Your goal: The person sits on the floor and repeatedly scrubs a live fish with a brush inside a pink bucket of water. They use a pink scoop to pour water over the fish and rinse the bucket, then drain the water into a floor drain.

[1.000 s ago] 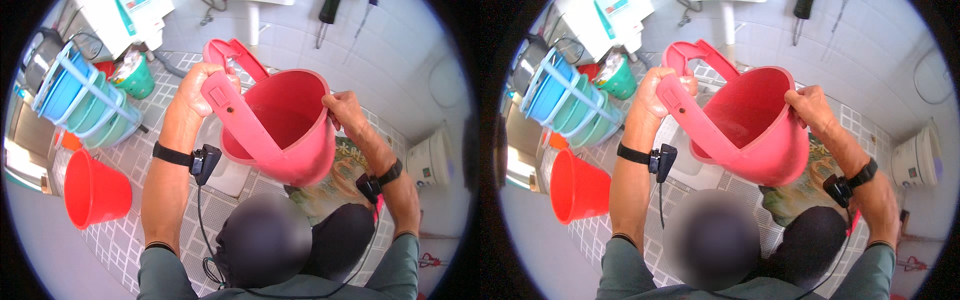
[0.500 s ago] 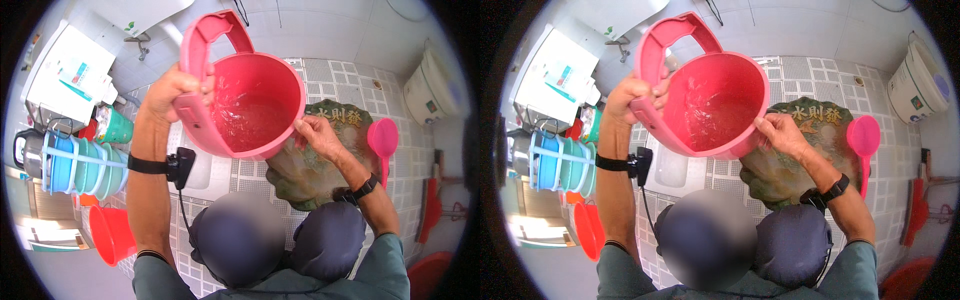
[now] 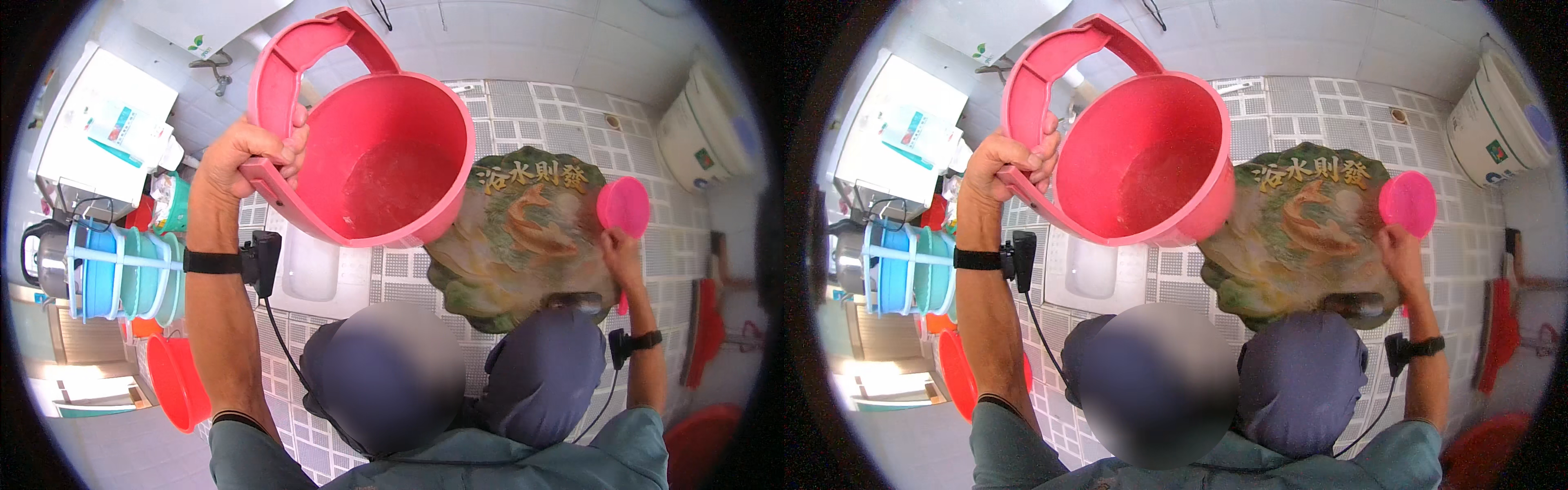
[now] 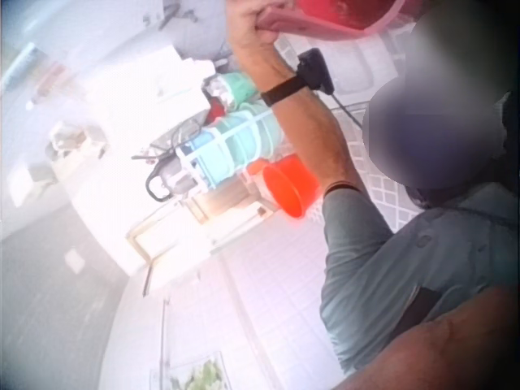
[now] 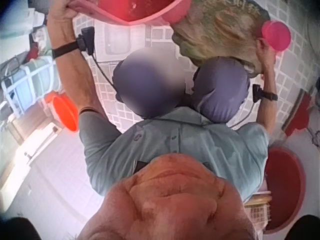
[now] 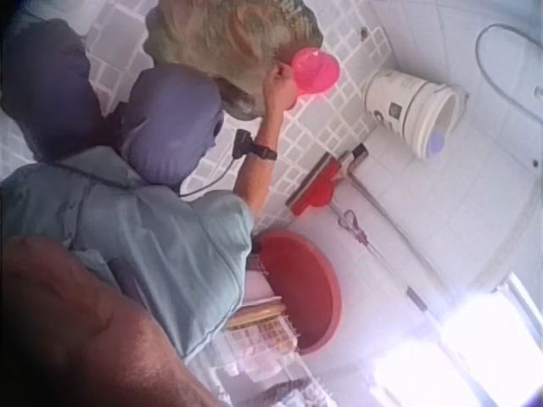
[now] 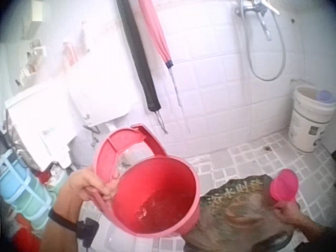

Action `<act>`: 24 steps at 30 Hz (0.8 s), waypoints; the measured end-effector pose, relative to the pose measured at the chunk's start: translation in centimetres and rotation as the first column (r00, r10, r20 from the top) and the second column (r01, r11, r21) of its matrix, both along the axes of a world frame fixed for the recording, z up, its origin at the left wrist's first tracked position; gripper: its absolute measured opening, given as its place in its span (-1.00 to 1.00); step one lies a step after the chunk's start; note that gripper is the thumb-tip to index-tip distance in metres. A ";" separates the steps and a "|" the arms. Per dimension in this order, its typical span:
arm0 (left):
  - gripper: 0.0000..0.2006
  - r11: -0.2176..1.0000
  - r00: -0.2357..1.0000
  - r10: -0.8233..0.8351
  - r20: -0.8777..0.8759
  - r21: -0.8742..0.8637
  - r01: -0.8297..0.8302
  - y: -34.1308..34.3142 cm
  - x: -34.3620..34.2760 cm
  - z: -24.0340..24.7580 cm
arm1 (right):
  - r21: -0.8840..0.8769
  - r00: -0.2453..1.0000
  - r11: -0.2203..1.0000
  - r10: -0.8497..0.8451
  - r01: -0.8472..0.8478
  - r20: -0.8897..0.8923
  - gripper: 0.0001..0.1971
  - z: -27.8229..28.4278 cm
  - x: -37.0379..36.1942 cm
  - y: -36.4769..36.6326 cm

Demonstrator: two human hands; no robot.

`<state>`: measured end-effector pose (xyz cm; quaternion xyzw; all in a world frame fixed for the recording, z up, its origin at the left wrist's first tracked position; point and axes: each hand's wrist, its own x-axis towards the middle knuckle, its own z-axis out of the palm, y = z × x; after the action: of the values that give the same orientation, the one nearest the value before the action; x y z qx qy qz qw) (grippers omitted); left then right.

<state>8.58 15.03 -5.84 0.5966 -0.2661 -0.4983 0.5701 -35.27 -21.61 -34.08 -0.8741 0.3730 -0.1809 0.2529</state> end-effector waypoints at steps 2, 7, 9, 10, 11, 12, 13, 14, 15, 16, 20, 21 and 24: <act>-0.54 0.998 0.996 0.043 0.082 0.049 -0.047 0.0 -0.3 -0.1 | 0.105 0.990 0.985 0.141 -0.140 -0.006 -0.79 -0.2 -0.5 2.5; -0.52 0.946 0.891 0.219 0.397 0.135 -0.293 0.8 -0.5 0.9 | 0.040 0.964 0.982 0.187 -0.183 -0.188 -0.72 -0.8 0.5 3.0; -0.58 0.947 0.851 0.170 0.496 0.156 -0.280 -0.5 -1.7 1.4 | -0.003 0.966 0.986 0.163 -0.167 -0.203 -0.72 -0.8 -1.6 1.7; -0.64 0.932 0.799 0.164 0.578 0.174 -0.318 -0.3 -1.1 1.6 | -0.002 0.975 0.991 0.130 -0.133 -0.179 -0.72 -0.7 -2.0 1.1; -0.69 0.915 0.738 0.154 0.657 0.186 -0.357 -0.2 -0.4 1.7 | -0.002 0.983 0.995 0.098 -0.099 -0.155 -0.72 -0.6 -2.7 0.7; -0.73 0.912 0.684 0.162 0.711 0.156 -0.379 -0.7 -0.3 1.4 | 0.041 0.987 0.999 0.022 -0.016 -0.162 -0.74 -0.7 -3.5 0.5; -0.73 0.917 0.692 0.153 0.706 0.160 -0.365 -1.3 -0.5 1.1 | 0.041 0.985 0.999 0.009 -0.002 -0.170 -0.74 -0.5 -4.3 0.3; -0.73 0.901 0.671 0.175 0.721 0.157 -0.404 -1.9 -0.6 0.8 | 0.083 0.965 0.997 0.017 0.004 -0.260 -0.74 -0.1 -4.9 0.1; -0.73 0.879 0.638 0.198 0.744 0.153 -0.451 -1.8 -0.9 1.2 | 0.130 0.941 0.991 0.040 0.004 -0.336 -0.74 0.1 -5.1 0.2; -0.72 0.873 0.625 0.197 0.755 0.155 -0.463 -1.2 -0.6 1.5 | 0.136 0.943 0.991 0.042 0.003 -0.330 -0.74 0.0 -5.3 0.5; -0.78 0.856 0.560 0.257 0.787 0.083 -0.510 -0.2 -0.8 1.1 | 0.098 0.723 0.825 0.539 -0.557 -0.431 -0.51 -2.6 -5.9 2.9; -0.81 0.871 0.571 0.274 0.774 0.053 -0.489 -0.8 -0.8 0.1 | 0.154 0.645 0.776 0.603 -0.612 -0.470 -0.39 -2.6 -6.2 4.5; -0.83 0.893 0.654 0.290 0.699 0.047 -0.447 -2.6 -3.4 1.2 | 0.014 0.647 0.784 0.523 -0.621 -0.555 -0.28 -3.5 -7.7 6.5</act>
<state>5.19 12.46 -4.63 0.8352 -0.2713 -0.1462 0.4555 -42.96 -15.07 -37.55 -0.9800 0.1137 0.1249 0.1051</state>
